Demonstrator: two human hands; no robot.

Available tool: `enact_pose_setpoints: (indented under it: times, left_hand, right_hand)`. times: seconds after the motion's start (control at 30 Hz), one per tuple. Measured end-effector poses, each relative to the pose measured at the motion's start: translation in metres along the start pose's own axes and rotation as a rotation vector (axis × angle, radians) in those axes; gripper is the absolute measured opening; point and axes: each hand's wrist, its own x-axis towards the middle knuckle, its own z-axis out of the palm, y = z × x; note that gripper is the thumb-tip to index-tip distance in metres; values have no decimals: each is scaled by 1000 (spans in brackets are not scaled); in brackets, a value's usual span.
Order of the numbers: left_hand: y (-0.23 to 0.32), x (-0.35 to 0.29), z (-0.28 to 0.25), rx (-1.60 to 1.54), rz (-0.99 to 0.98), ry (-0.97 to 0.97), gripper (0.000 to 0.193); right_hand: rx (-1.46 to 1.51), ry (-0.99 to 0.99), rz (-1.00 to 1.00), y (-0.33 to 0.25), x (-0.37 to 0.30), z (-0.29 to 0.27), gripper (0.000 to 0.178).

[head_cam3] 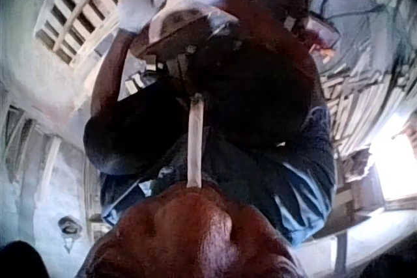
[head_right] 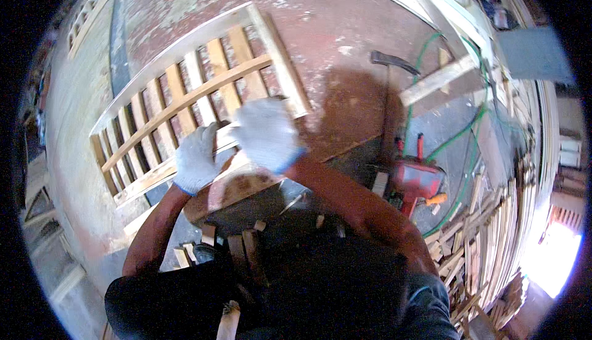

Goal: The person assembles a wooden frame structure on the floor using a pneumatic nail gun. They place wooden slats into a frame, secure them with nails, and occasionally use a hammer to adjust pieces. The person also cuts wood pieces on a table saw and uses pliers to remove excess nail heads.

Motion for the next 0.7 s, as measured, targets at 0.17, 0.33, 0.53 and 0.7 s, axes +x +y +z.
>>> enact_pose_setpoints:
  times: [0.17,0.33,0.53,0.7]
  left_hand:
    - [-10,-2,-7,-80,9,5,64]
    - [-18,-6,0,-95,75,130,62]
    - [-21,-19,-11,-123,-22,-91,69]
    - [-36,-41,7,-13,80,86,69]
  right_hand:
    - [-157,477,379,58,-154,-93,33]
    - [-72,508,1045,73,-311,-132,25]
    - [447,432,1366,93,-360,-137,18]
    - [938,452,1612,91,-343,-164,20]
